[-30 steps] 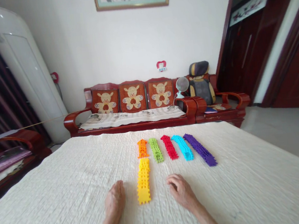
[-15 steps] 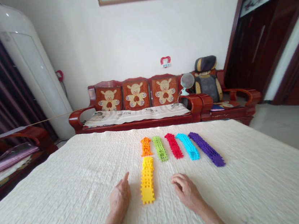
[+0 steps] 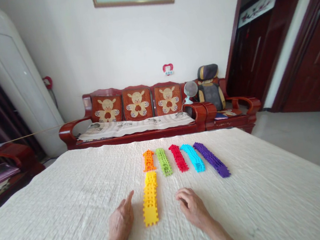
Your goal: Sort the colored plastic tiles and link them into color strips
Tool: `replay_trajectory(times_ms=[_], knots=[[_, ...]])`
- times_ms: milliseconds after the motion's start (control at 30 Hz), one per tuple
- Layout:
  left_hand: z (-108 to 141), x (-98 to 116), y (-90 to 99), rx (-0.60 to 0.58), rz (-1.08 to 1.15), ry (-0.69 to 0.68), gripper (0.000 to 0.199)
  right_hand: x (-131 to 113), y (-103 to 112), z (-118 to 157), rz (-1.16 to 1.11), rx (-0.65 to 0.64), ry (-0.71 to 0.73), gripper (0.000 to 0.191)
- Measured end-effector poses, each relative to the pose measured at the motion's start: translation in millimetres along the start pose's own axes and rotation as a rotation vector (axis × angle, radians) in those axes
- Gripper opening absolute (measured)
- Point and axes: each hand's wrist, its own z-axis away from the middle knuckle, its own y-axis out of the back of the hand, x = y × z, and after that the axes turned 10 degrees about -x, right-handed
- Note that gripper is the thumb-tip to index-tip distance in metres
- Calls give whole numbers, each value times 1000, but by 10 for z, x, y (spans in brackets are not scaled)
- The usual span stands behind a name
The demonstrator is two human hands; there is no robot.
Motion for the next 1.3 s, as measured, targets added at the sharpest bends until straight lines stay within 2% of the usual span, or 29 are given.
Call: replay_trajectory(times_ms=[300,467,633,767,900,1000,1200,1300], knots=[[-28,-46,-78,53,-12,-12,45,-10,6,3,-1,9,-6,24],[-21,-26,-47,24,-9,-12,43,-44,27,0,13,14,0,24],[-5,12,-12,30,-3,13,41,35,15,-23,30,0,2,23],[3,24,4,27,2,10,41,119,60,-106,56,24,-59,24],[9,34,16,25,24,9,41,102,93,-267,207,-15,-105,25],[7,36,14,26,51,16,40,71,41,-374,293,-12,-126,25],[-7,-2,-18,25,129,28,40,199,-50,-422,131,141,-215,33],[-1,-12,-3,114,228,32,39,248,-29,-409,63,152,-209,35]])
